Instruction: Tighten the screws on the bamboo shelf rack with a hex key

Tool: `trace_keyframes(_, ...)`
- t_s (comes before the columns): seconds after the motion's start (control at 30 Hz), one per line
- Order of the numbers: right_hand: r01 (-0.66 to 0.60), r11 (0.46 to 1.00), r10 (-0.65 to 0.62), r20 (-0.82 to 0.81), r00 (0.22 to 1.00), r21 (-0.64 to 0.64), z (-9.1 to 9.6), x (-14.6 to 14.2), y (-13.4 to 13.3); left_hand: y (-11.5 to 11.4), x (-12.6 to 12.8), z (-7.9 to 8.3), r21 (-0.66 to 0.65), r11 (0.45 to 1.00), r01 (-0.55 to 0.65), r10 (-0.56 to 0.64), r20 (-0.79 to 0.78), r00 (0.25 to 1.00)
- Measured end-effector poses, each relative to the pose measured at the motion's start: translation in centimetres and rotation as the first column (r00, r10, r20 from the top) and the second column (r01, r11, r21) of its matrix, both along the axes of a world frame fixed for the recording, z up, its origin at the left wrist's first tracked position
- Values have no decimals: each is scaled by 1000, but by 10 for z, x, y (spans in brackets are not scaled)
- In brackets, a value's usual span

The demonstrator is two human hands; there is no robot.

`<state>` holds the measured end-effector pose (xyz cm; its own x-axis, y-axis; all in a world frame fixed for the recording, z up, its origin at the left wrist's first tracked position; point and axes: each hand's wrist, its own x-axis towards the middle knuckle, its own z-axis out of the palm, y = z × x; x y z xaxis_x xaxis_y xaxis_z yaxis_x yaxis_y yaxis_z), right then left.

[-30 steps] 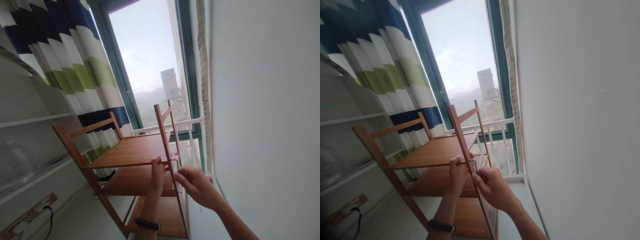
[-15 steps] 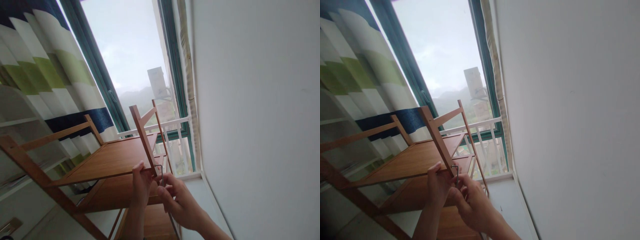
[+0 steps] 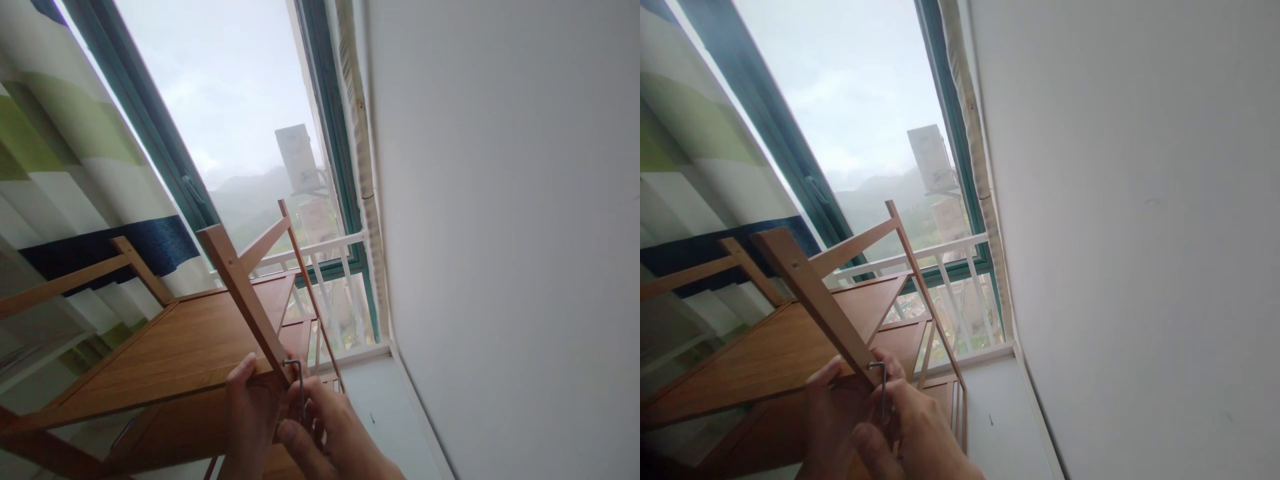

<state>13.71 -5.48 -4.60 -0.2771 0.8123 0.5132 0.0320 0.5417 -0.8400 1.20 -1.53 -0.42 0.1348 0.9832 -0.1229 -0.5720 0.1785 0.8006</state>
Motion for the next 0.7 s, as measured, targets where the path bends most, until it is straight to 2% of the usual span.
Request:
trace_keyframes(0.1, 1, 1000, -1, 22, 1000, 2, 6, 4, -1, -2, 1, -1, 60, 995, 80, -78, -36, 996)
trace_keyframes(0.23, 29, 999, -33, 103, 994, 38, 12, 12, -6, -1, 5, 0, 157, 987, 22, -12, -68, 998)
trace_keyframes(0.37, 7, 996, -23, 187, 982, 87, 15, 25, -5, -1, 7, 0, 125, 992, 12, -2, -77, 997)
trace_keyframes(0.53, -23, 964, -62, 307, 950, 266, 28, 35, 2, -4, 13, 0, 85, 996, -17, 19, -18, 1000)
trace_keyframes(0.6, 19, 955, -104, 273, 956, 296, 36, 33, 3, -3, 15, 1, 69, 996, -54, 55, -9, 998)
trace_keyframes(0.7, 131, 950, -172, 123, 977, 284, 48, 27, 7, -2, 16, 0, 110, 991, -72, 75, -25, 997)
